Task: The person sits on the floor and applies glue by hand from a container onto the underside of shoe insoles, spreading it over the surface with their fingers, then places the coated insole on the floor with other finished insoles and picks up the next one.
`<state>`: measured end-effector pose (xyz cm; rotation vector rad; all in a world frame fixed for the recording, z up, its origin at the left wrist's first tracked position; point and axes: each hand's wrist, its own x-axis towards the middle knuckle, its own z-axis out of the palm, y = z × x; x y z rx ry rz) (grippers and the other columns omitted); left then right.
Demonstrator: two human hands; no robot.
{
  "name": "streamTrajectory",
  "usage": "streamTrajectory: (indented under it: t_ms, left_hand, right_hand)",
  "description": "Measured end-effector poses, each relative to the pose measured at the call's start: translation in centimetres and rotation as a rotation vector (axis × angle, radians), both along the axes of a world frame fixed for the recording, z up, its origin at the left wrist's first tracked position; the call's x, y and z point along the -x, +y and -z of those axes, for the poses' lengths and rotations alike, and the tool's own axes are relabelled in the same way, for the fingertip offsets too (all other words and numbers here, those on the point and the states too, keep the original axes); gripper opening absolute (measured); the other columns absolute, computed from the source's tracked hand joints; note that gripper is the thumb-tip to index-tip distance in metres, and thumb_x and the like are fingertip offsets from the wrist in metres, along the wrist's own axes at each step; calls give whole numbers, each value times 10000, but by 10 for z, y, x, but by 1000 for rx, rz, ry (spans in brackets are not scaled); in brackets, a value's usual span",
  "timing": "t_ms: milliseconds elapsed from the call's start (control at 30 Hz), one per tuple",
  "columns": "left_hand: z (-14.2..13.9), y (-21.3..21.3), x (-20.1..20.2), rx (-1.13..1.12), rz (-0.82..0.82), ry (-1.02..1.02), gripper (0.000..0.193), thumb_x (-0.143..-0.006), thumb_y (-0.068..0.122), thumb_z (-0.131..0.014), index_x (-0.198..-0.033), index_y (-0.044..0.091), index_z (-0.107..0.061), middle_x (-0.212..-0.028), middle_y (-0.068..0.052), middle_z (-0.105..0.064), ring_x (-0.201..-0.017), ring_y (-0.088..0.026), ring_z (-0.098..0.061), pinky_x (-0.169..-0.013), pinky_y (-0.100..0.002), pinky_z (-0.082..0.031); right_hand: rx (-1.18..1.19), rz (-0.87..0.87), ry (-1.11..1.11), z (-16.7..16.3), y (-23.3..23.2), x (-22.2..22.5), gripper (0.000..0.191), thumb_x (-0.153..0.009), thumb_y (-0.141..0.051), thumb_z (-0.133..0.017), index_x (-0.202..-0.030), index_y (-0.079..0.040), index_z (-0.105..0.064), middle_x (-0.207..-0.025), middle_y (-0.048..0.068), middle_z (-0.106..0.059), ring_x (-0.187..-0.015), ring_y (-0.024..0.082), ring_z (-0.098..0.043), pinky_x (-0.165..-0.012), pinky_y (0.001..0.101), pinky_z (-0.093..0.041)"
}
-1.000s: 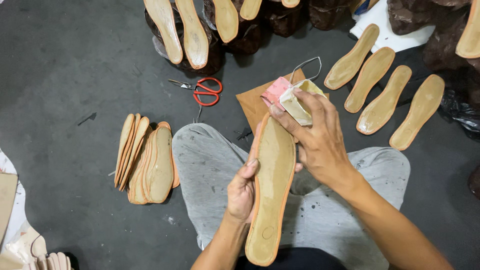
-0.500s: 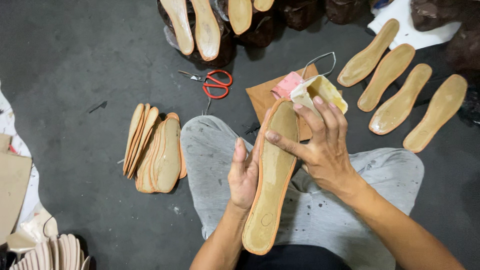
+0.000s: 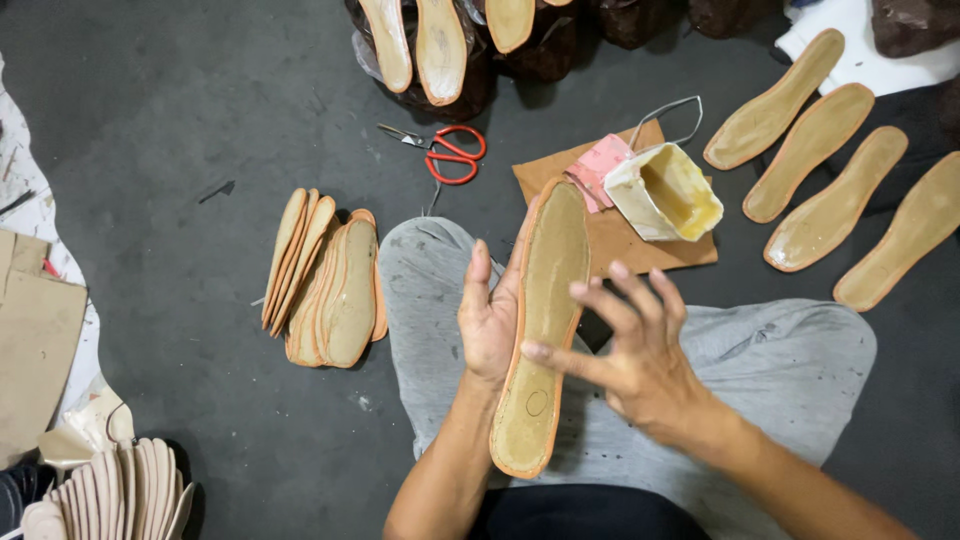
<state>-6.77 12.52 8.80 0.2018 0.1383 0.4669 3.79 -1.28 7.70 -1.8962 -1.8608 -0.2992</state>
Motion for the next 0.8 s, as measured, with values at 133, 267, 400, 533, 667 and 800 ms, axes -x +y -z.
streamTrajectory:
  t_ms: [133, 267, 400, 533, 667, 800]
  left_hand:
    - [2, -9, -1, 60, 43, -35, 654, -1123, 438, -307, -1702, 141, -248, -1685, -52, -359, -1463, -211, -438, -1207, -357, -375]
    - [15, 2, -2, -10, -44, -121, 624, -1102, 235, -313, -1712, 133, -229, -1659, -99, -383, -1416, -307, -488, -1205, -463, -422]
    - [28, 10, -6, 49, 22, -208, 622, -1108, 241, -337, -1712, 195, -197, -1568, -156, -445, -1354, -439, -544, -1160, -497, -467]
    - [28, -9, -23, 37, 21, -142, 637, -1084, 237, -380, -1691, 255, -186, -1602, -104, -470, -1365, -389, -531, -1101, -517, -490]
    - [22, -28, -38, -506, -13, 228, 685, -1025, 307, -426, -1657, 98, -264, -1642, -162, -366, -1382, -313, -436, -1095, -550, -382]
    - [23, -26, -29, -990, -66, 476, 688, -1084, 497, -405, -1603, 46, -389, -1685, -157, -398, -1556, -267, -389, -1285, -408, -250]
  right_hand:
    - [-48, 202, -63, 0, 6, -12, 634, -843, 0, -595, -1332, -386, -714, -1562, 121, -361, -1502, 378, -203, -1228, 608, -131]
    - [-161, -34, -5, 1, -10, 14, 525, -782, -59, -651, -1207, -340, -776, -1534, 77, -391, -1425, 352, -333, -1174, 574, -202]
    - [-163, -88, 672, 12, -26, 11, 632, -877, 24, -610, -1384, -349, -546, -1481, 72, -439, -1369, 313, -481, -1153, 484, -392]
    - [-365, 39, 1614, 38, -15, -8, 788, -991, 6, -564, -1638, -275, -213, -1427, 108, -454, -1264, 248, -550, -1040, 383, -483]
    - [-562, -40, 2034, 54, -20, -11, 864, -981, -8, -580, -1674, -288, -147, -1436, 176, -476, -1266, 269, -543, -1052, 411, -471]
    - [-680, 51, 2155, 63, -55, -32, 748, -1000, -32, -574, -1670, -152, -265, -1556, 157, -463, -1328, 272, -563, -1076, 433, -480]
